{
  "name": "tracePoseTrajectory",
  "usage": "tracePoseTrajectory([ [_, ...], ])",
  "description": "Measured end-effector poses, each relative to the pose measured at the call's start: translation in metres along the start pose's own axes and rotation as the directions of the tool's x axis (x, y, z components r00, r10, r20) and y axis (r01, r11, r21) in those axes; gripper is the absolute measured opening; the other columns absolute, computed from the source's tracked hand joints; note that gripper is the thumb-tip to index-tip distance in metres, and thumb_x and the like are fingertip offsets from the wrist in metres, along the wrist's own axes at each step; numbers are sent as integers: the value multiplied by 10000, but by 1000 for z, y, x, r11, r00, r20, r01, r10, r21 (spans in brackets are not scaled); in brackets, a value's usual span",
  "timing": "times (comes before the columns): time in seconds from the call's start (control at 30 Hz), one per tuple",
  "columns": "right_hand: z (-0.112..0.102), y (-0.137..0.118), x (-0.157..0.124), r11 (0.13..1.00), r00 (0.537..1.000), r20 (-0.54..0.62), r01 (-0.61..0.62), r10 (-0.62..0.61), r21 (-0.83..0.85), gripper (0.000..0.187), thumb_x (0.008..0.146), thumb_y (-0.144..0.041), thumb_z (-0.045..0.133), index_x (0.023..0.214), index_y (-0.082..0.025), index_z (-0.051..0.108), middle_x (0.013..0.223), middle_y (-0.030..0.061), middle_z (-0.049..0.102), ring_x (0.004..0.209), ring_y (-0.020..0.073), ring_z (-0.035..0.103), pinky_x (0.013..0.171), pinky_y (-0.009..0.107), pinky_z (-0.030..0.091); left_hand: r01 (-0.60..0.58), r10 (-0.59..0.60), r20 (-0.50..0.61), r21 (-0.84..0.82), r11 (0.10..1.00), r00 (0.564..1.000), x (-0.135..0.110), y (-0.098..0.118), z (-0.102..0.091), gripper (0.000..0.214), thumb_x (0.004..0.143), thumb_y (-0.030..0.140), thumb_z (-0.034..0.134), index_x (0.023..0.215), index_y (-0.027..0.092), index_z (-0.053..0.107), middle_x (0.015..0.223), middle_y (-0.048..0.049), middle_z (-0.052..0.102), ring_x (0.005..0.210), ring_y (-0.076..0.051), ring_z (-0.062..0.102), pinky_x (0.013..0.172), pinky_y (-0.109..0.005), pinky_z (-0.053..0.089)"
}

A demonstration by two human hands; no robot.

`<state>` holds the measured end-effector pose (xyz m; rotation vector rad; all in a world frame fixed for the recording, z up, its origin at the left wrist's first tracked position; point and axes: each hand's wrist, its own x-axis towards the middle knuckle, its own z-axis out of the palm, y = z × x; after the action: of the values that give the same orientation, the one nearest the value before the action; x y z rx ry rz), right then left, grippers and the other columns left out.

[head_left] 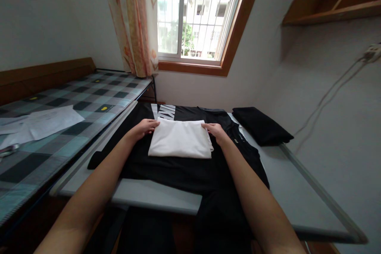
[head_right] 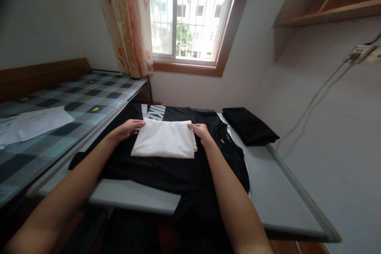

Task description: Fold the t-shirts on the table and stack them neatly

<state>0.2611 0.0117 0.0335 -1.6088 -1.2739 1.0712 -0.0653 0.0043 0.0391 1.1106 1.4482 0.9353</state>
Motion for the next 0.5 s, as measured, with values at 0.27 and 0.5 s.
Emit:
tracePoseTrajectory([
  [0.27,-11,-7,-5,1000,968,251,-30,31,-6,193,718,-318,711,743,-126,706,647,24,649,504,84,481,455,201,345,-47,43,162,24,999,986,-2,3,-4,236,647,258,735,843,150,657,770,-46,674,674,-139,621,527,-213,470],
  [0.5,-7,-18,-17,986,976,213,84,-52,-141,104,703,-208,641,640,-127,660,498,-35,498,459,79,412,432,201,293,-230,221,64,338,913,973,-9,3,5,233,633,247,703,834,149,635,758,-7,622,554,-107,523,474,-219,408],
])
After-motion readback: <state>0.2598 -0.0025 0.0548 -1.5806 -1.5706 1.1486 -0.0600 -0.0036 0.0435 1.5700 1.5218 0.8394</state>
